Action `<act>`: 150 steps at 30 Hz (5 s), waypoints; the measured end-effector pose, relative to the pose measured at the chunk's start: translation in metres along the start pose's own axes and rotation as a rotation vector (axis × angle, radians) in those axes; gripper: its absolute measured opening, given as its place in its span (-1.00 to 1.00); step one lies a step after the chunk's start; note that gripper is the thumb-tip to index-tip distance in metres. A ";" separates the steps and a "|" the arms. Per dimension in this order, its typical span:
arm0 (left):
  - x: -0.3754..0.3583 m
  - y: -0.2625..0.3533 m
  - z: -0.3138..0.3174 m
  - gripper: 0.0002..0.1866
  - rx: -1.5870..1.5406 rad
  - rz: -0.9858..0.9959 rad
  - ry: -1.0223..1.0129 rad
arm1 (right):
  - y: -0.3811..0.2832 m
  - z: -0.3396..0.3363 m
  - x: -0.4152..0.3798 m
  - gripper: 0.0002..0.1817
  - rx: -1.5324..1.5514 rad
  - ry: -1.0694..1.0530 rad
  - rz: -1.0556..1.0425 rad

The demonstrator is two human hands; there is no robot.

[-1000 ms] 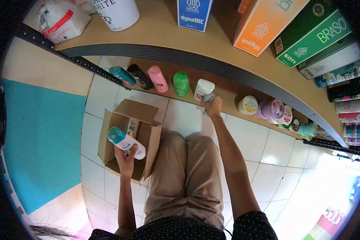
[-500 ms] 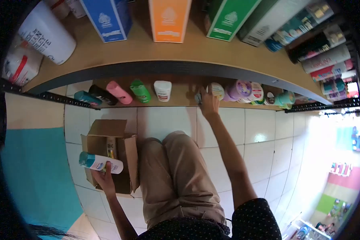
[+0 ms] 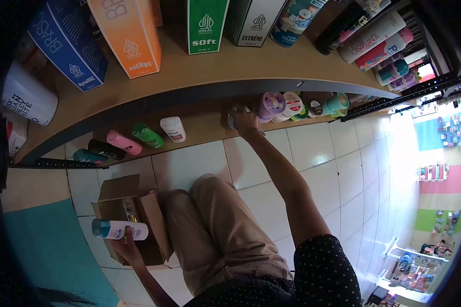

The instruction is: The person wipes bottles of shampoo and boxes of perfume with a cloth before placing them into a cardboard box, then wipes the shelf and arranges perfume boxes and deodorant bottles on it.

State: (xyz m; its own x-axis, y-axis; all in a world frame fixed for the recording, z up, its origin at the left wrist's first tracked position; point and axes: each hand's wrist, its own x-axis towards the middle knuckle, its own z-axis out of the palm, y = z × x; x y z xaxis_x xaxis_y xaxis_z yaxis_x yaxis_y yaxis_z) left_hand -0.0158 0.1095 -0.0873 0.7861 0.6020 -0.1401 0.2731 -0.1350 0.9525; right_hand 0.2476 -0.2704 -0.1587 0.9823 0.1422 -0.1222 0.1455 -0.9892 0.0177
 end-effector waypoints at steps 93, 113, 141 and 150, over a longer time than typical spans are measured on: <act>-0.049 0.054 0.046 -0.59 -0.492 -0.200 -0.242 | -0.237 -0.123 -0.221 -0.41 0.901 -0.010 -0.618; -0.069 0.056 0.102 -0.58 0.060 0.282 -0.696 | -0.056 -0.190 -0.156 -0.53 0.505 -0.126 -0.108; 0.117 0.105 0.289 -0.38 0.873 0.884 -0.907 | -0.023 -0.069 0.000 -0.38 0.127 0.002 -0.104; 0.128 0.097 0.296 -0.38 0.954 0.760 -1.044 | -0.021 -0.064 0.003 -0.40 0.185 -0.016 -0.071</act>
State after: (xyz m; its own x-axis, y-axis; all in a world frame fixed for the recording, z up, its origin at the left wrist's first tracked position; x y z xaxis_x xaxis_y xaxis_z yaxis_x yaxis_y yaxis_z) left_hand 0.2753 -0.0595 -0.0924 0.8019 -0.5512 -0.2305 -0.4235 -0.7965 0.4315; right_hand 0.2556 -0.2468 -0.0958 0.9681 0.2126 -0.1324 0.1885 -0.9666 -0.1737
